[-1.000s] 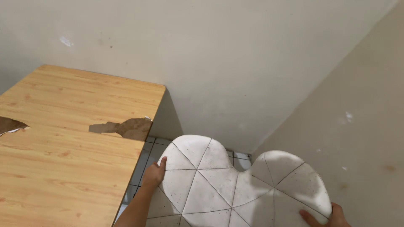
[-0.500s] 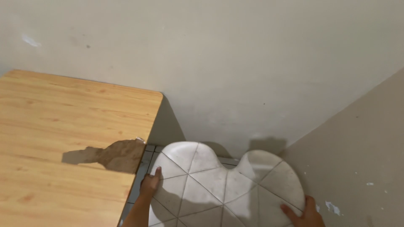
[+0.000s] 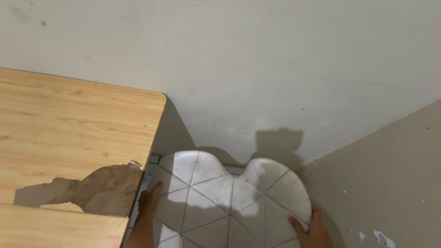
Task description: Moving a white chair across different rooms in the house.
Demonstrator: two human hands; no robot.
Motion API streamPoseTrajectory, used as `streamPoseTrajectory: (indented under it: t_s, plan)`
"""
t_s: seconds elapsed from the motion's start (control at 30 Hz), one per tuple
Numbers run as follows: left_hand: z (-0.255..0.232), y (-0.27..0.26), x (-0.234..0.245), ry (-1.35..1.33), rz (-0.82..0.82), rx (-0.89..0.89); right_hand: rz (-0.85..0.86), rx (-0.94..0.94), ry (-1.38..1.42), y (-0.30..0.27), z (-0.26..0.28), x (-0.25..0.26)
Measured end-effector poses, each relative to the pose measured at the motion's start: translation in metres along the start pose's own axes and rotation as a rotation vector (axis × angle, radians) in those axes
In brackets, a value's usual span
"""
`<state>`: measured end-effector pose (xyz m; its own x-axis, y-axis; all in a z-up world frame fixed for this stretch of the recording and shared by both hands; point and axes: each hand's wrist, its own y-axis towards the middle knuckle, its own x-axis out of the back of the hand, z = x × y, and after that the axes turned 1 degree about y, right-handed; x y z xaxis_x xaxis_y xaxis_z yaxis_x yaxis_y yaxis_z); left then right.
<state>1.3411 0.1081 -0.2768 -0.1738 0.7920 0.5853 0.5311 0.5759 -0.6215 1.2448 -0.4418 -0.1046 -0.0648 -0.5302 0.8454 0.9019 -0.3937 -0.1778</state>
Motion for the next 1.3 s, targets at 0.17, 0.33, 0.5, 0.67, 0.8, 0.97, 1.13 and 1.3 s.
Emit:
streamPoseTrajectory:
  t_s: [0.17,0.33,0.5,0.67,0.8,0.97,1.13,1.3]
  plan:
    - [0.01,0.024,-0.007,0.013,-0.007,0.028,0.035,-0.056,-0.028,-0.002,0.002,-0.023]
    - [0.018,0.047,-0.01,0.041,-0.031,0.043,-0.063,-0.044,-0.018,-0.013,0.036,-0.026]
    - [0.019,0.031,0.001,-0.154,-0.031,-0.272,-0.094,-0.039,0.005,-0.012,0.059,-0.031]
    - [0.022,0.033,0.001,-0.209,0.044,-0.377,-0.023,-0.116,0.008,-0.02,0.099,-0.036]
    - [0.025,0.041,-0.019,0.023,0.106,-0.255,-0.078,-0.075,0.008,-0.015,0.089,-0.057]
    - [-0.008,-0.003,-0.038,0.337,0.105,-0.305,-0.09,-0.071,-0.014,-0.021,0.117,-0.056]
    - [-0.041,-0.061,-0.059,0.367,0.239,-0.427,0.112,-0.197,0.024,-0.033,0.174,-0.055]
    - [-0.081,-0.139,-0.068,0.258,0.311,-0.58,0.292,-0.148,0.065,-0.035,0.193,-0.052]
